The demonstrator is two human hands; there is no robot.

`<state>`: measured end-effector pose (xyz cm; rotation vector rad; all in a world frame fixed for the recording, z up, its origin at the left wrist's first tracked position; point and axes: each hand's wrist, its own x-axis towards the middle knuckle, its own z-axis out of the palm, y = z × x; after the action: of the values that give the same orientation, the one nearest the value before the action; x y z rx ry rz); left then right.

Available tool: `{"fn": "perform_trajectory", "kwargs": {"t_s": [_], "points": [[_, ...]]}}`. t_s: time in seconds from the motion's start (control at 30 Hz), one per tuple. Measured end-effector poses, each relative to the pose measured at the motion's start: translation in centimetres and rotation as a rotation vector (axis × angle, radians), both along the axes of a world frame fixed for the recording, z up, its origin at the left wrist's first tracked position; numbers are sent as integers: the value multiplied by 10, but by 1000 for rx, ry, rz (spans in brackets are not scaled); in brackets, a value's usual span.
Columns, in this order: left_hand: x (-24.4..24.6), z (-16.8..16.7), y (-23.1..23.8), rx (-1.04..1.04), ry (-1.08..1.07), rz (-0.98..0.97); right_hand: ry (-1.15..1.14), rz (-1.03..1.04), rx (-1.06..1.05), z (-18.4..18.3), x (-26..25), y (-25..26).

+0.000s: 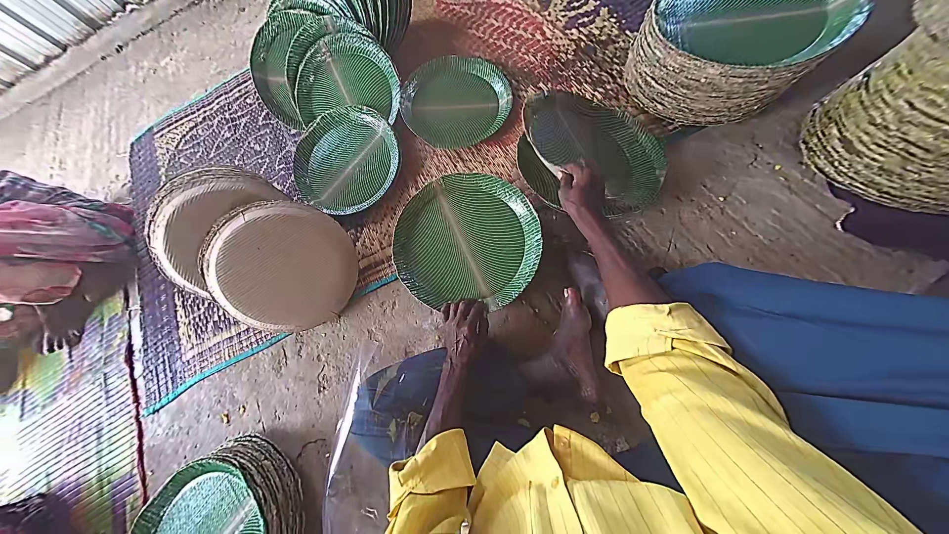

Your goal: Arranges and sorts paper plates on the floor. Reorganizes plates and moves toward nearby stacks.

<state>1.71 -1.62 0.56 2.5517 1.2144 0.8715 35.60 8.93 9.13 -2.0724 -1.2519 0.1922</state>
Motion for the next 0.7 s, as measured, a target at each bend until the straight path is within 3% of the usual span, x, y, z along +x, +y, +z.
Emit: {"fn": "perform_trajectory", "kwargs": {"t_s": [0.1,0.2,0.27,0.4,0.57,0.7], "points": [[1,0,0,29,-53,4,-87,267,317,37,-42,3],[0,2,0,144,-126,33,-114,631,446,44,-101,-9],[-1,5,-3,258,-180,88,-102,867,291,28,-137,-27],[-1,12,-9,275,-125,171,-82,1203,-382,-21,-170,-51],[-4,11,-1,-40,82,46,127,1152,-526,7,-126,-28],[-2,9,1,-19,37,-47,145,573,-157,12,-47,-5]]}}
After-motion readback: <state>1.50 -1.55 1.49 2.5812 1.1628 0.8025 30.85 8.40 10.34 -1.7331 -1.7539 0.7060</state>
